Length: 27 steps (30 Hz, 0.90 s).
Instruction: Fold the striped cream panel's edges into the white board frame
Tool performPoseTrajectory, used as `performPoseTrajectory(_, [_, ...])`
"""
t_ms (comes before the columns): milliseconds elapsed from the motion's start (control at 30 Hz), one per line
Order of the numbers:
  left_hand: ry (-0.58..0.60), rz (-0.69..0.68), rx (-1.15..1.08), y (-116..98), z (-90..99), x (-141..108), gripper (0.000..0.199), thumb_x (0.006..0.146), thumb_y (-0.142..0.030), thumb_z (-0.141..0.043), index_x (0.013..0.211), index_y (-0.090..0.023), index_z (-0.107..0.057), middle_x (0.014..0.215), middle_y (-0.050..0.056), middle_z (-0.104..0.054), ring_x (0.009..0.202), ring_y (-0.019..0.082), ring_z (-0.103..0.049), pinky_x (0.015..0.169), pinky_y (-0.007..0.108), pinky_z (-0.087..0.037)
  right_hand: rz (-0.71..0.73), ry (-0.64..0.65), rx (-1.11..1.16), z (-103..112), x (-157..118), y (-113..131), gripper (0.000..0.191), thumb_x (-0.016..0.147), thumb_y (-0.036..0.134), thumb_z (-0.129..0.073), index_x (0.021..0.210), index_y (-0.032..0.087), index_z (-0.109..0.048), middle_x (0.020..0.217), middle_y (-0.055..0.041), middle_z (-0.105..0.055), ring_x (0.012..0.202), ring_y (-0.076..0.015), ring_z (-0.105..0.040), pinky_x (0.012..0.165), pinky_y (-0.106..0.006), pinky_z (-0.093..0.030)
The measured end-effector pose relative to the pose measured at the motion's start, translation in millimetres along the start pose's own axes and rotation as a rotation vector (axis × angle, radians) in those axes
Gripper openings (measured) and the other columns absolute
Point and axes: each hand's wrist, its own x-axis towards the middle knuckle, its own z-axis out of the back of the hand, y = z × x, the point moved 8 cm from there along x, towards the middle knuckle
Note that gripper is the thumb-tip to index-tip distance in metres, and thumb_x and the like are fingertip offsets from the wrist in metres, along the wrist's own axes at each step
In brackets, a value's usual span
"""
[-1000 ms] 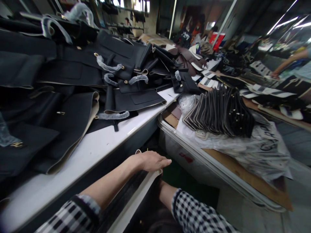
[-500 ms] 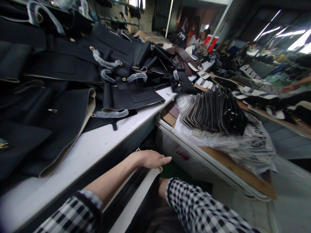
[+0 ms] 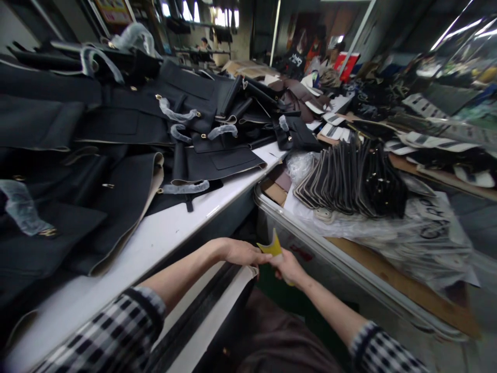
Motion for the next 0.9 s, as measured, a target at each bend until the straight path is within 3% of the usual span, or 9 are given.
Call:
performPoseTrajectory(100, [0.058,-0.006,-0.021,2.2,-0.4,4.6,0.060,0.081,-0.053,-0.054,0.123,-0.012,-0.060,0.116,0.010,-0.068,0.107,0.027,-0.062,0.094,0.036,-0.048,-0.074,0.114,-0.049,35.8,-30.7,-5.4,0.048,0.086,0.059,-0.054,0.089,0.012,-0.053,0.060,-0.0007,-0.060,0.039,-0.0107,-0.054,0.035,-0.019,-0.041])
performPoseTrajectory(167, [0.095,-0.004,-0.031,5.0,-0.6,8.1,0.068,0.069,-0.043,-0.068,0.128,-0.011,-0.056,0.113,0.009,-0.070,0.109,0.028,-0.062,0.093,0.036,-0.049,-0.117,0.301,-0.128,35.1,-51.9,-3.6,0.049,0.083,0.060,-0.058,0.094,0.013,-0.054,0.059,-0.0013,-0.062,0.038,-0.0113,-0.055,0.034,-0.018,-0.042])
performPoseTrajectory(267, [0.148,-0.014,-0.050,8.4,-1.2,12.8,0.081,0.060,-0.031,-0.071,0.135,-0.010,-0.047,0.117,0.009,-0.069,0.111,0.027,-0.062,0.093,0.033,-0.050,-0.113,0.510,-0.279,15.0,-67.9,8.4,0.046,0.084,0.057,-0.059,0.105,0.016,-0.054,0.060,0.0017,-0.061,0.035,-0.0091,-0.053,0.033,-0.015,-0.041])
performPoseTrajectory(433, [0.168,0.000,-0.040,15.0,2.8,18.1,0.096,0.058,-0.033,-0.073,0.141,-0.003,-0.036,0.136,0.018,-0.056,0.123,0.031,-0.054,0.101,0.038,-0.045,-0.102,0.533,-0.392,-3.6,-56.8,24.1,0.047,0.088,0.061,-0.047,0.093,0.015,-0.057,0.055,0.0014,-0.058,0.031,-0.0087,-0.048,0.028,-0.015,-0.035])
performPoseTrajectory(567, [0.207,-0.001,-0.071,17.5,2.2,21.4,0.105,0.058,-0.030,-0.074,0.148,-0.006,-0.025,0.126,0.013,-0.065,0.120,0.028,-0.057,0.100,0.036,-0.046,-0.095,0.521,-0.405,-1.5,-55.9,20.9,0.046,0.089,0.061,-0.047,0.089,0.015,-0.057,0.054,0.0013,-0.058,0.030,-0.0089,-0.048,0.027,-0.015,-0.034])
performPoseTrajectory(767, [0.223,0.020,-0.108,18.2,3.0,19.7,0.104,0.057,-0.028,-0.076,0.148,-0.012,-0.027,0.138,0.015,-0.056,0.123,0.027,-0.056,0.095,0.031,-0.049,-0.131,0.529,-0.396,-13.5,-57.1,18.4,0.043,0.088,0.058,-0.048,0.091,0.016,-0.058,0.053,0.0028,-0.056,0.030,-0.0088,-0.046,0.026,-0.017,-0.035])
performPoseTrajectory(900, [0.221,0.018,-0.070,17.6,5.0,17.8,0.105,0.058,-0.029,-0.076,0.148,-0.005,-0.026,0.142,0.021,-0.049,0.126,0.029,-0.053,0.098,0.032,-0.047,-0.122,0.550,-0.396,-21.1,-56.2,28.0,0.043,0.088,0.057,-0.048,0.089,0.016,-0.059,0.051,0.0026,-0.054,0.030,-0.0086,-0.046,0.027,-0.016,-0.036])
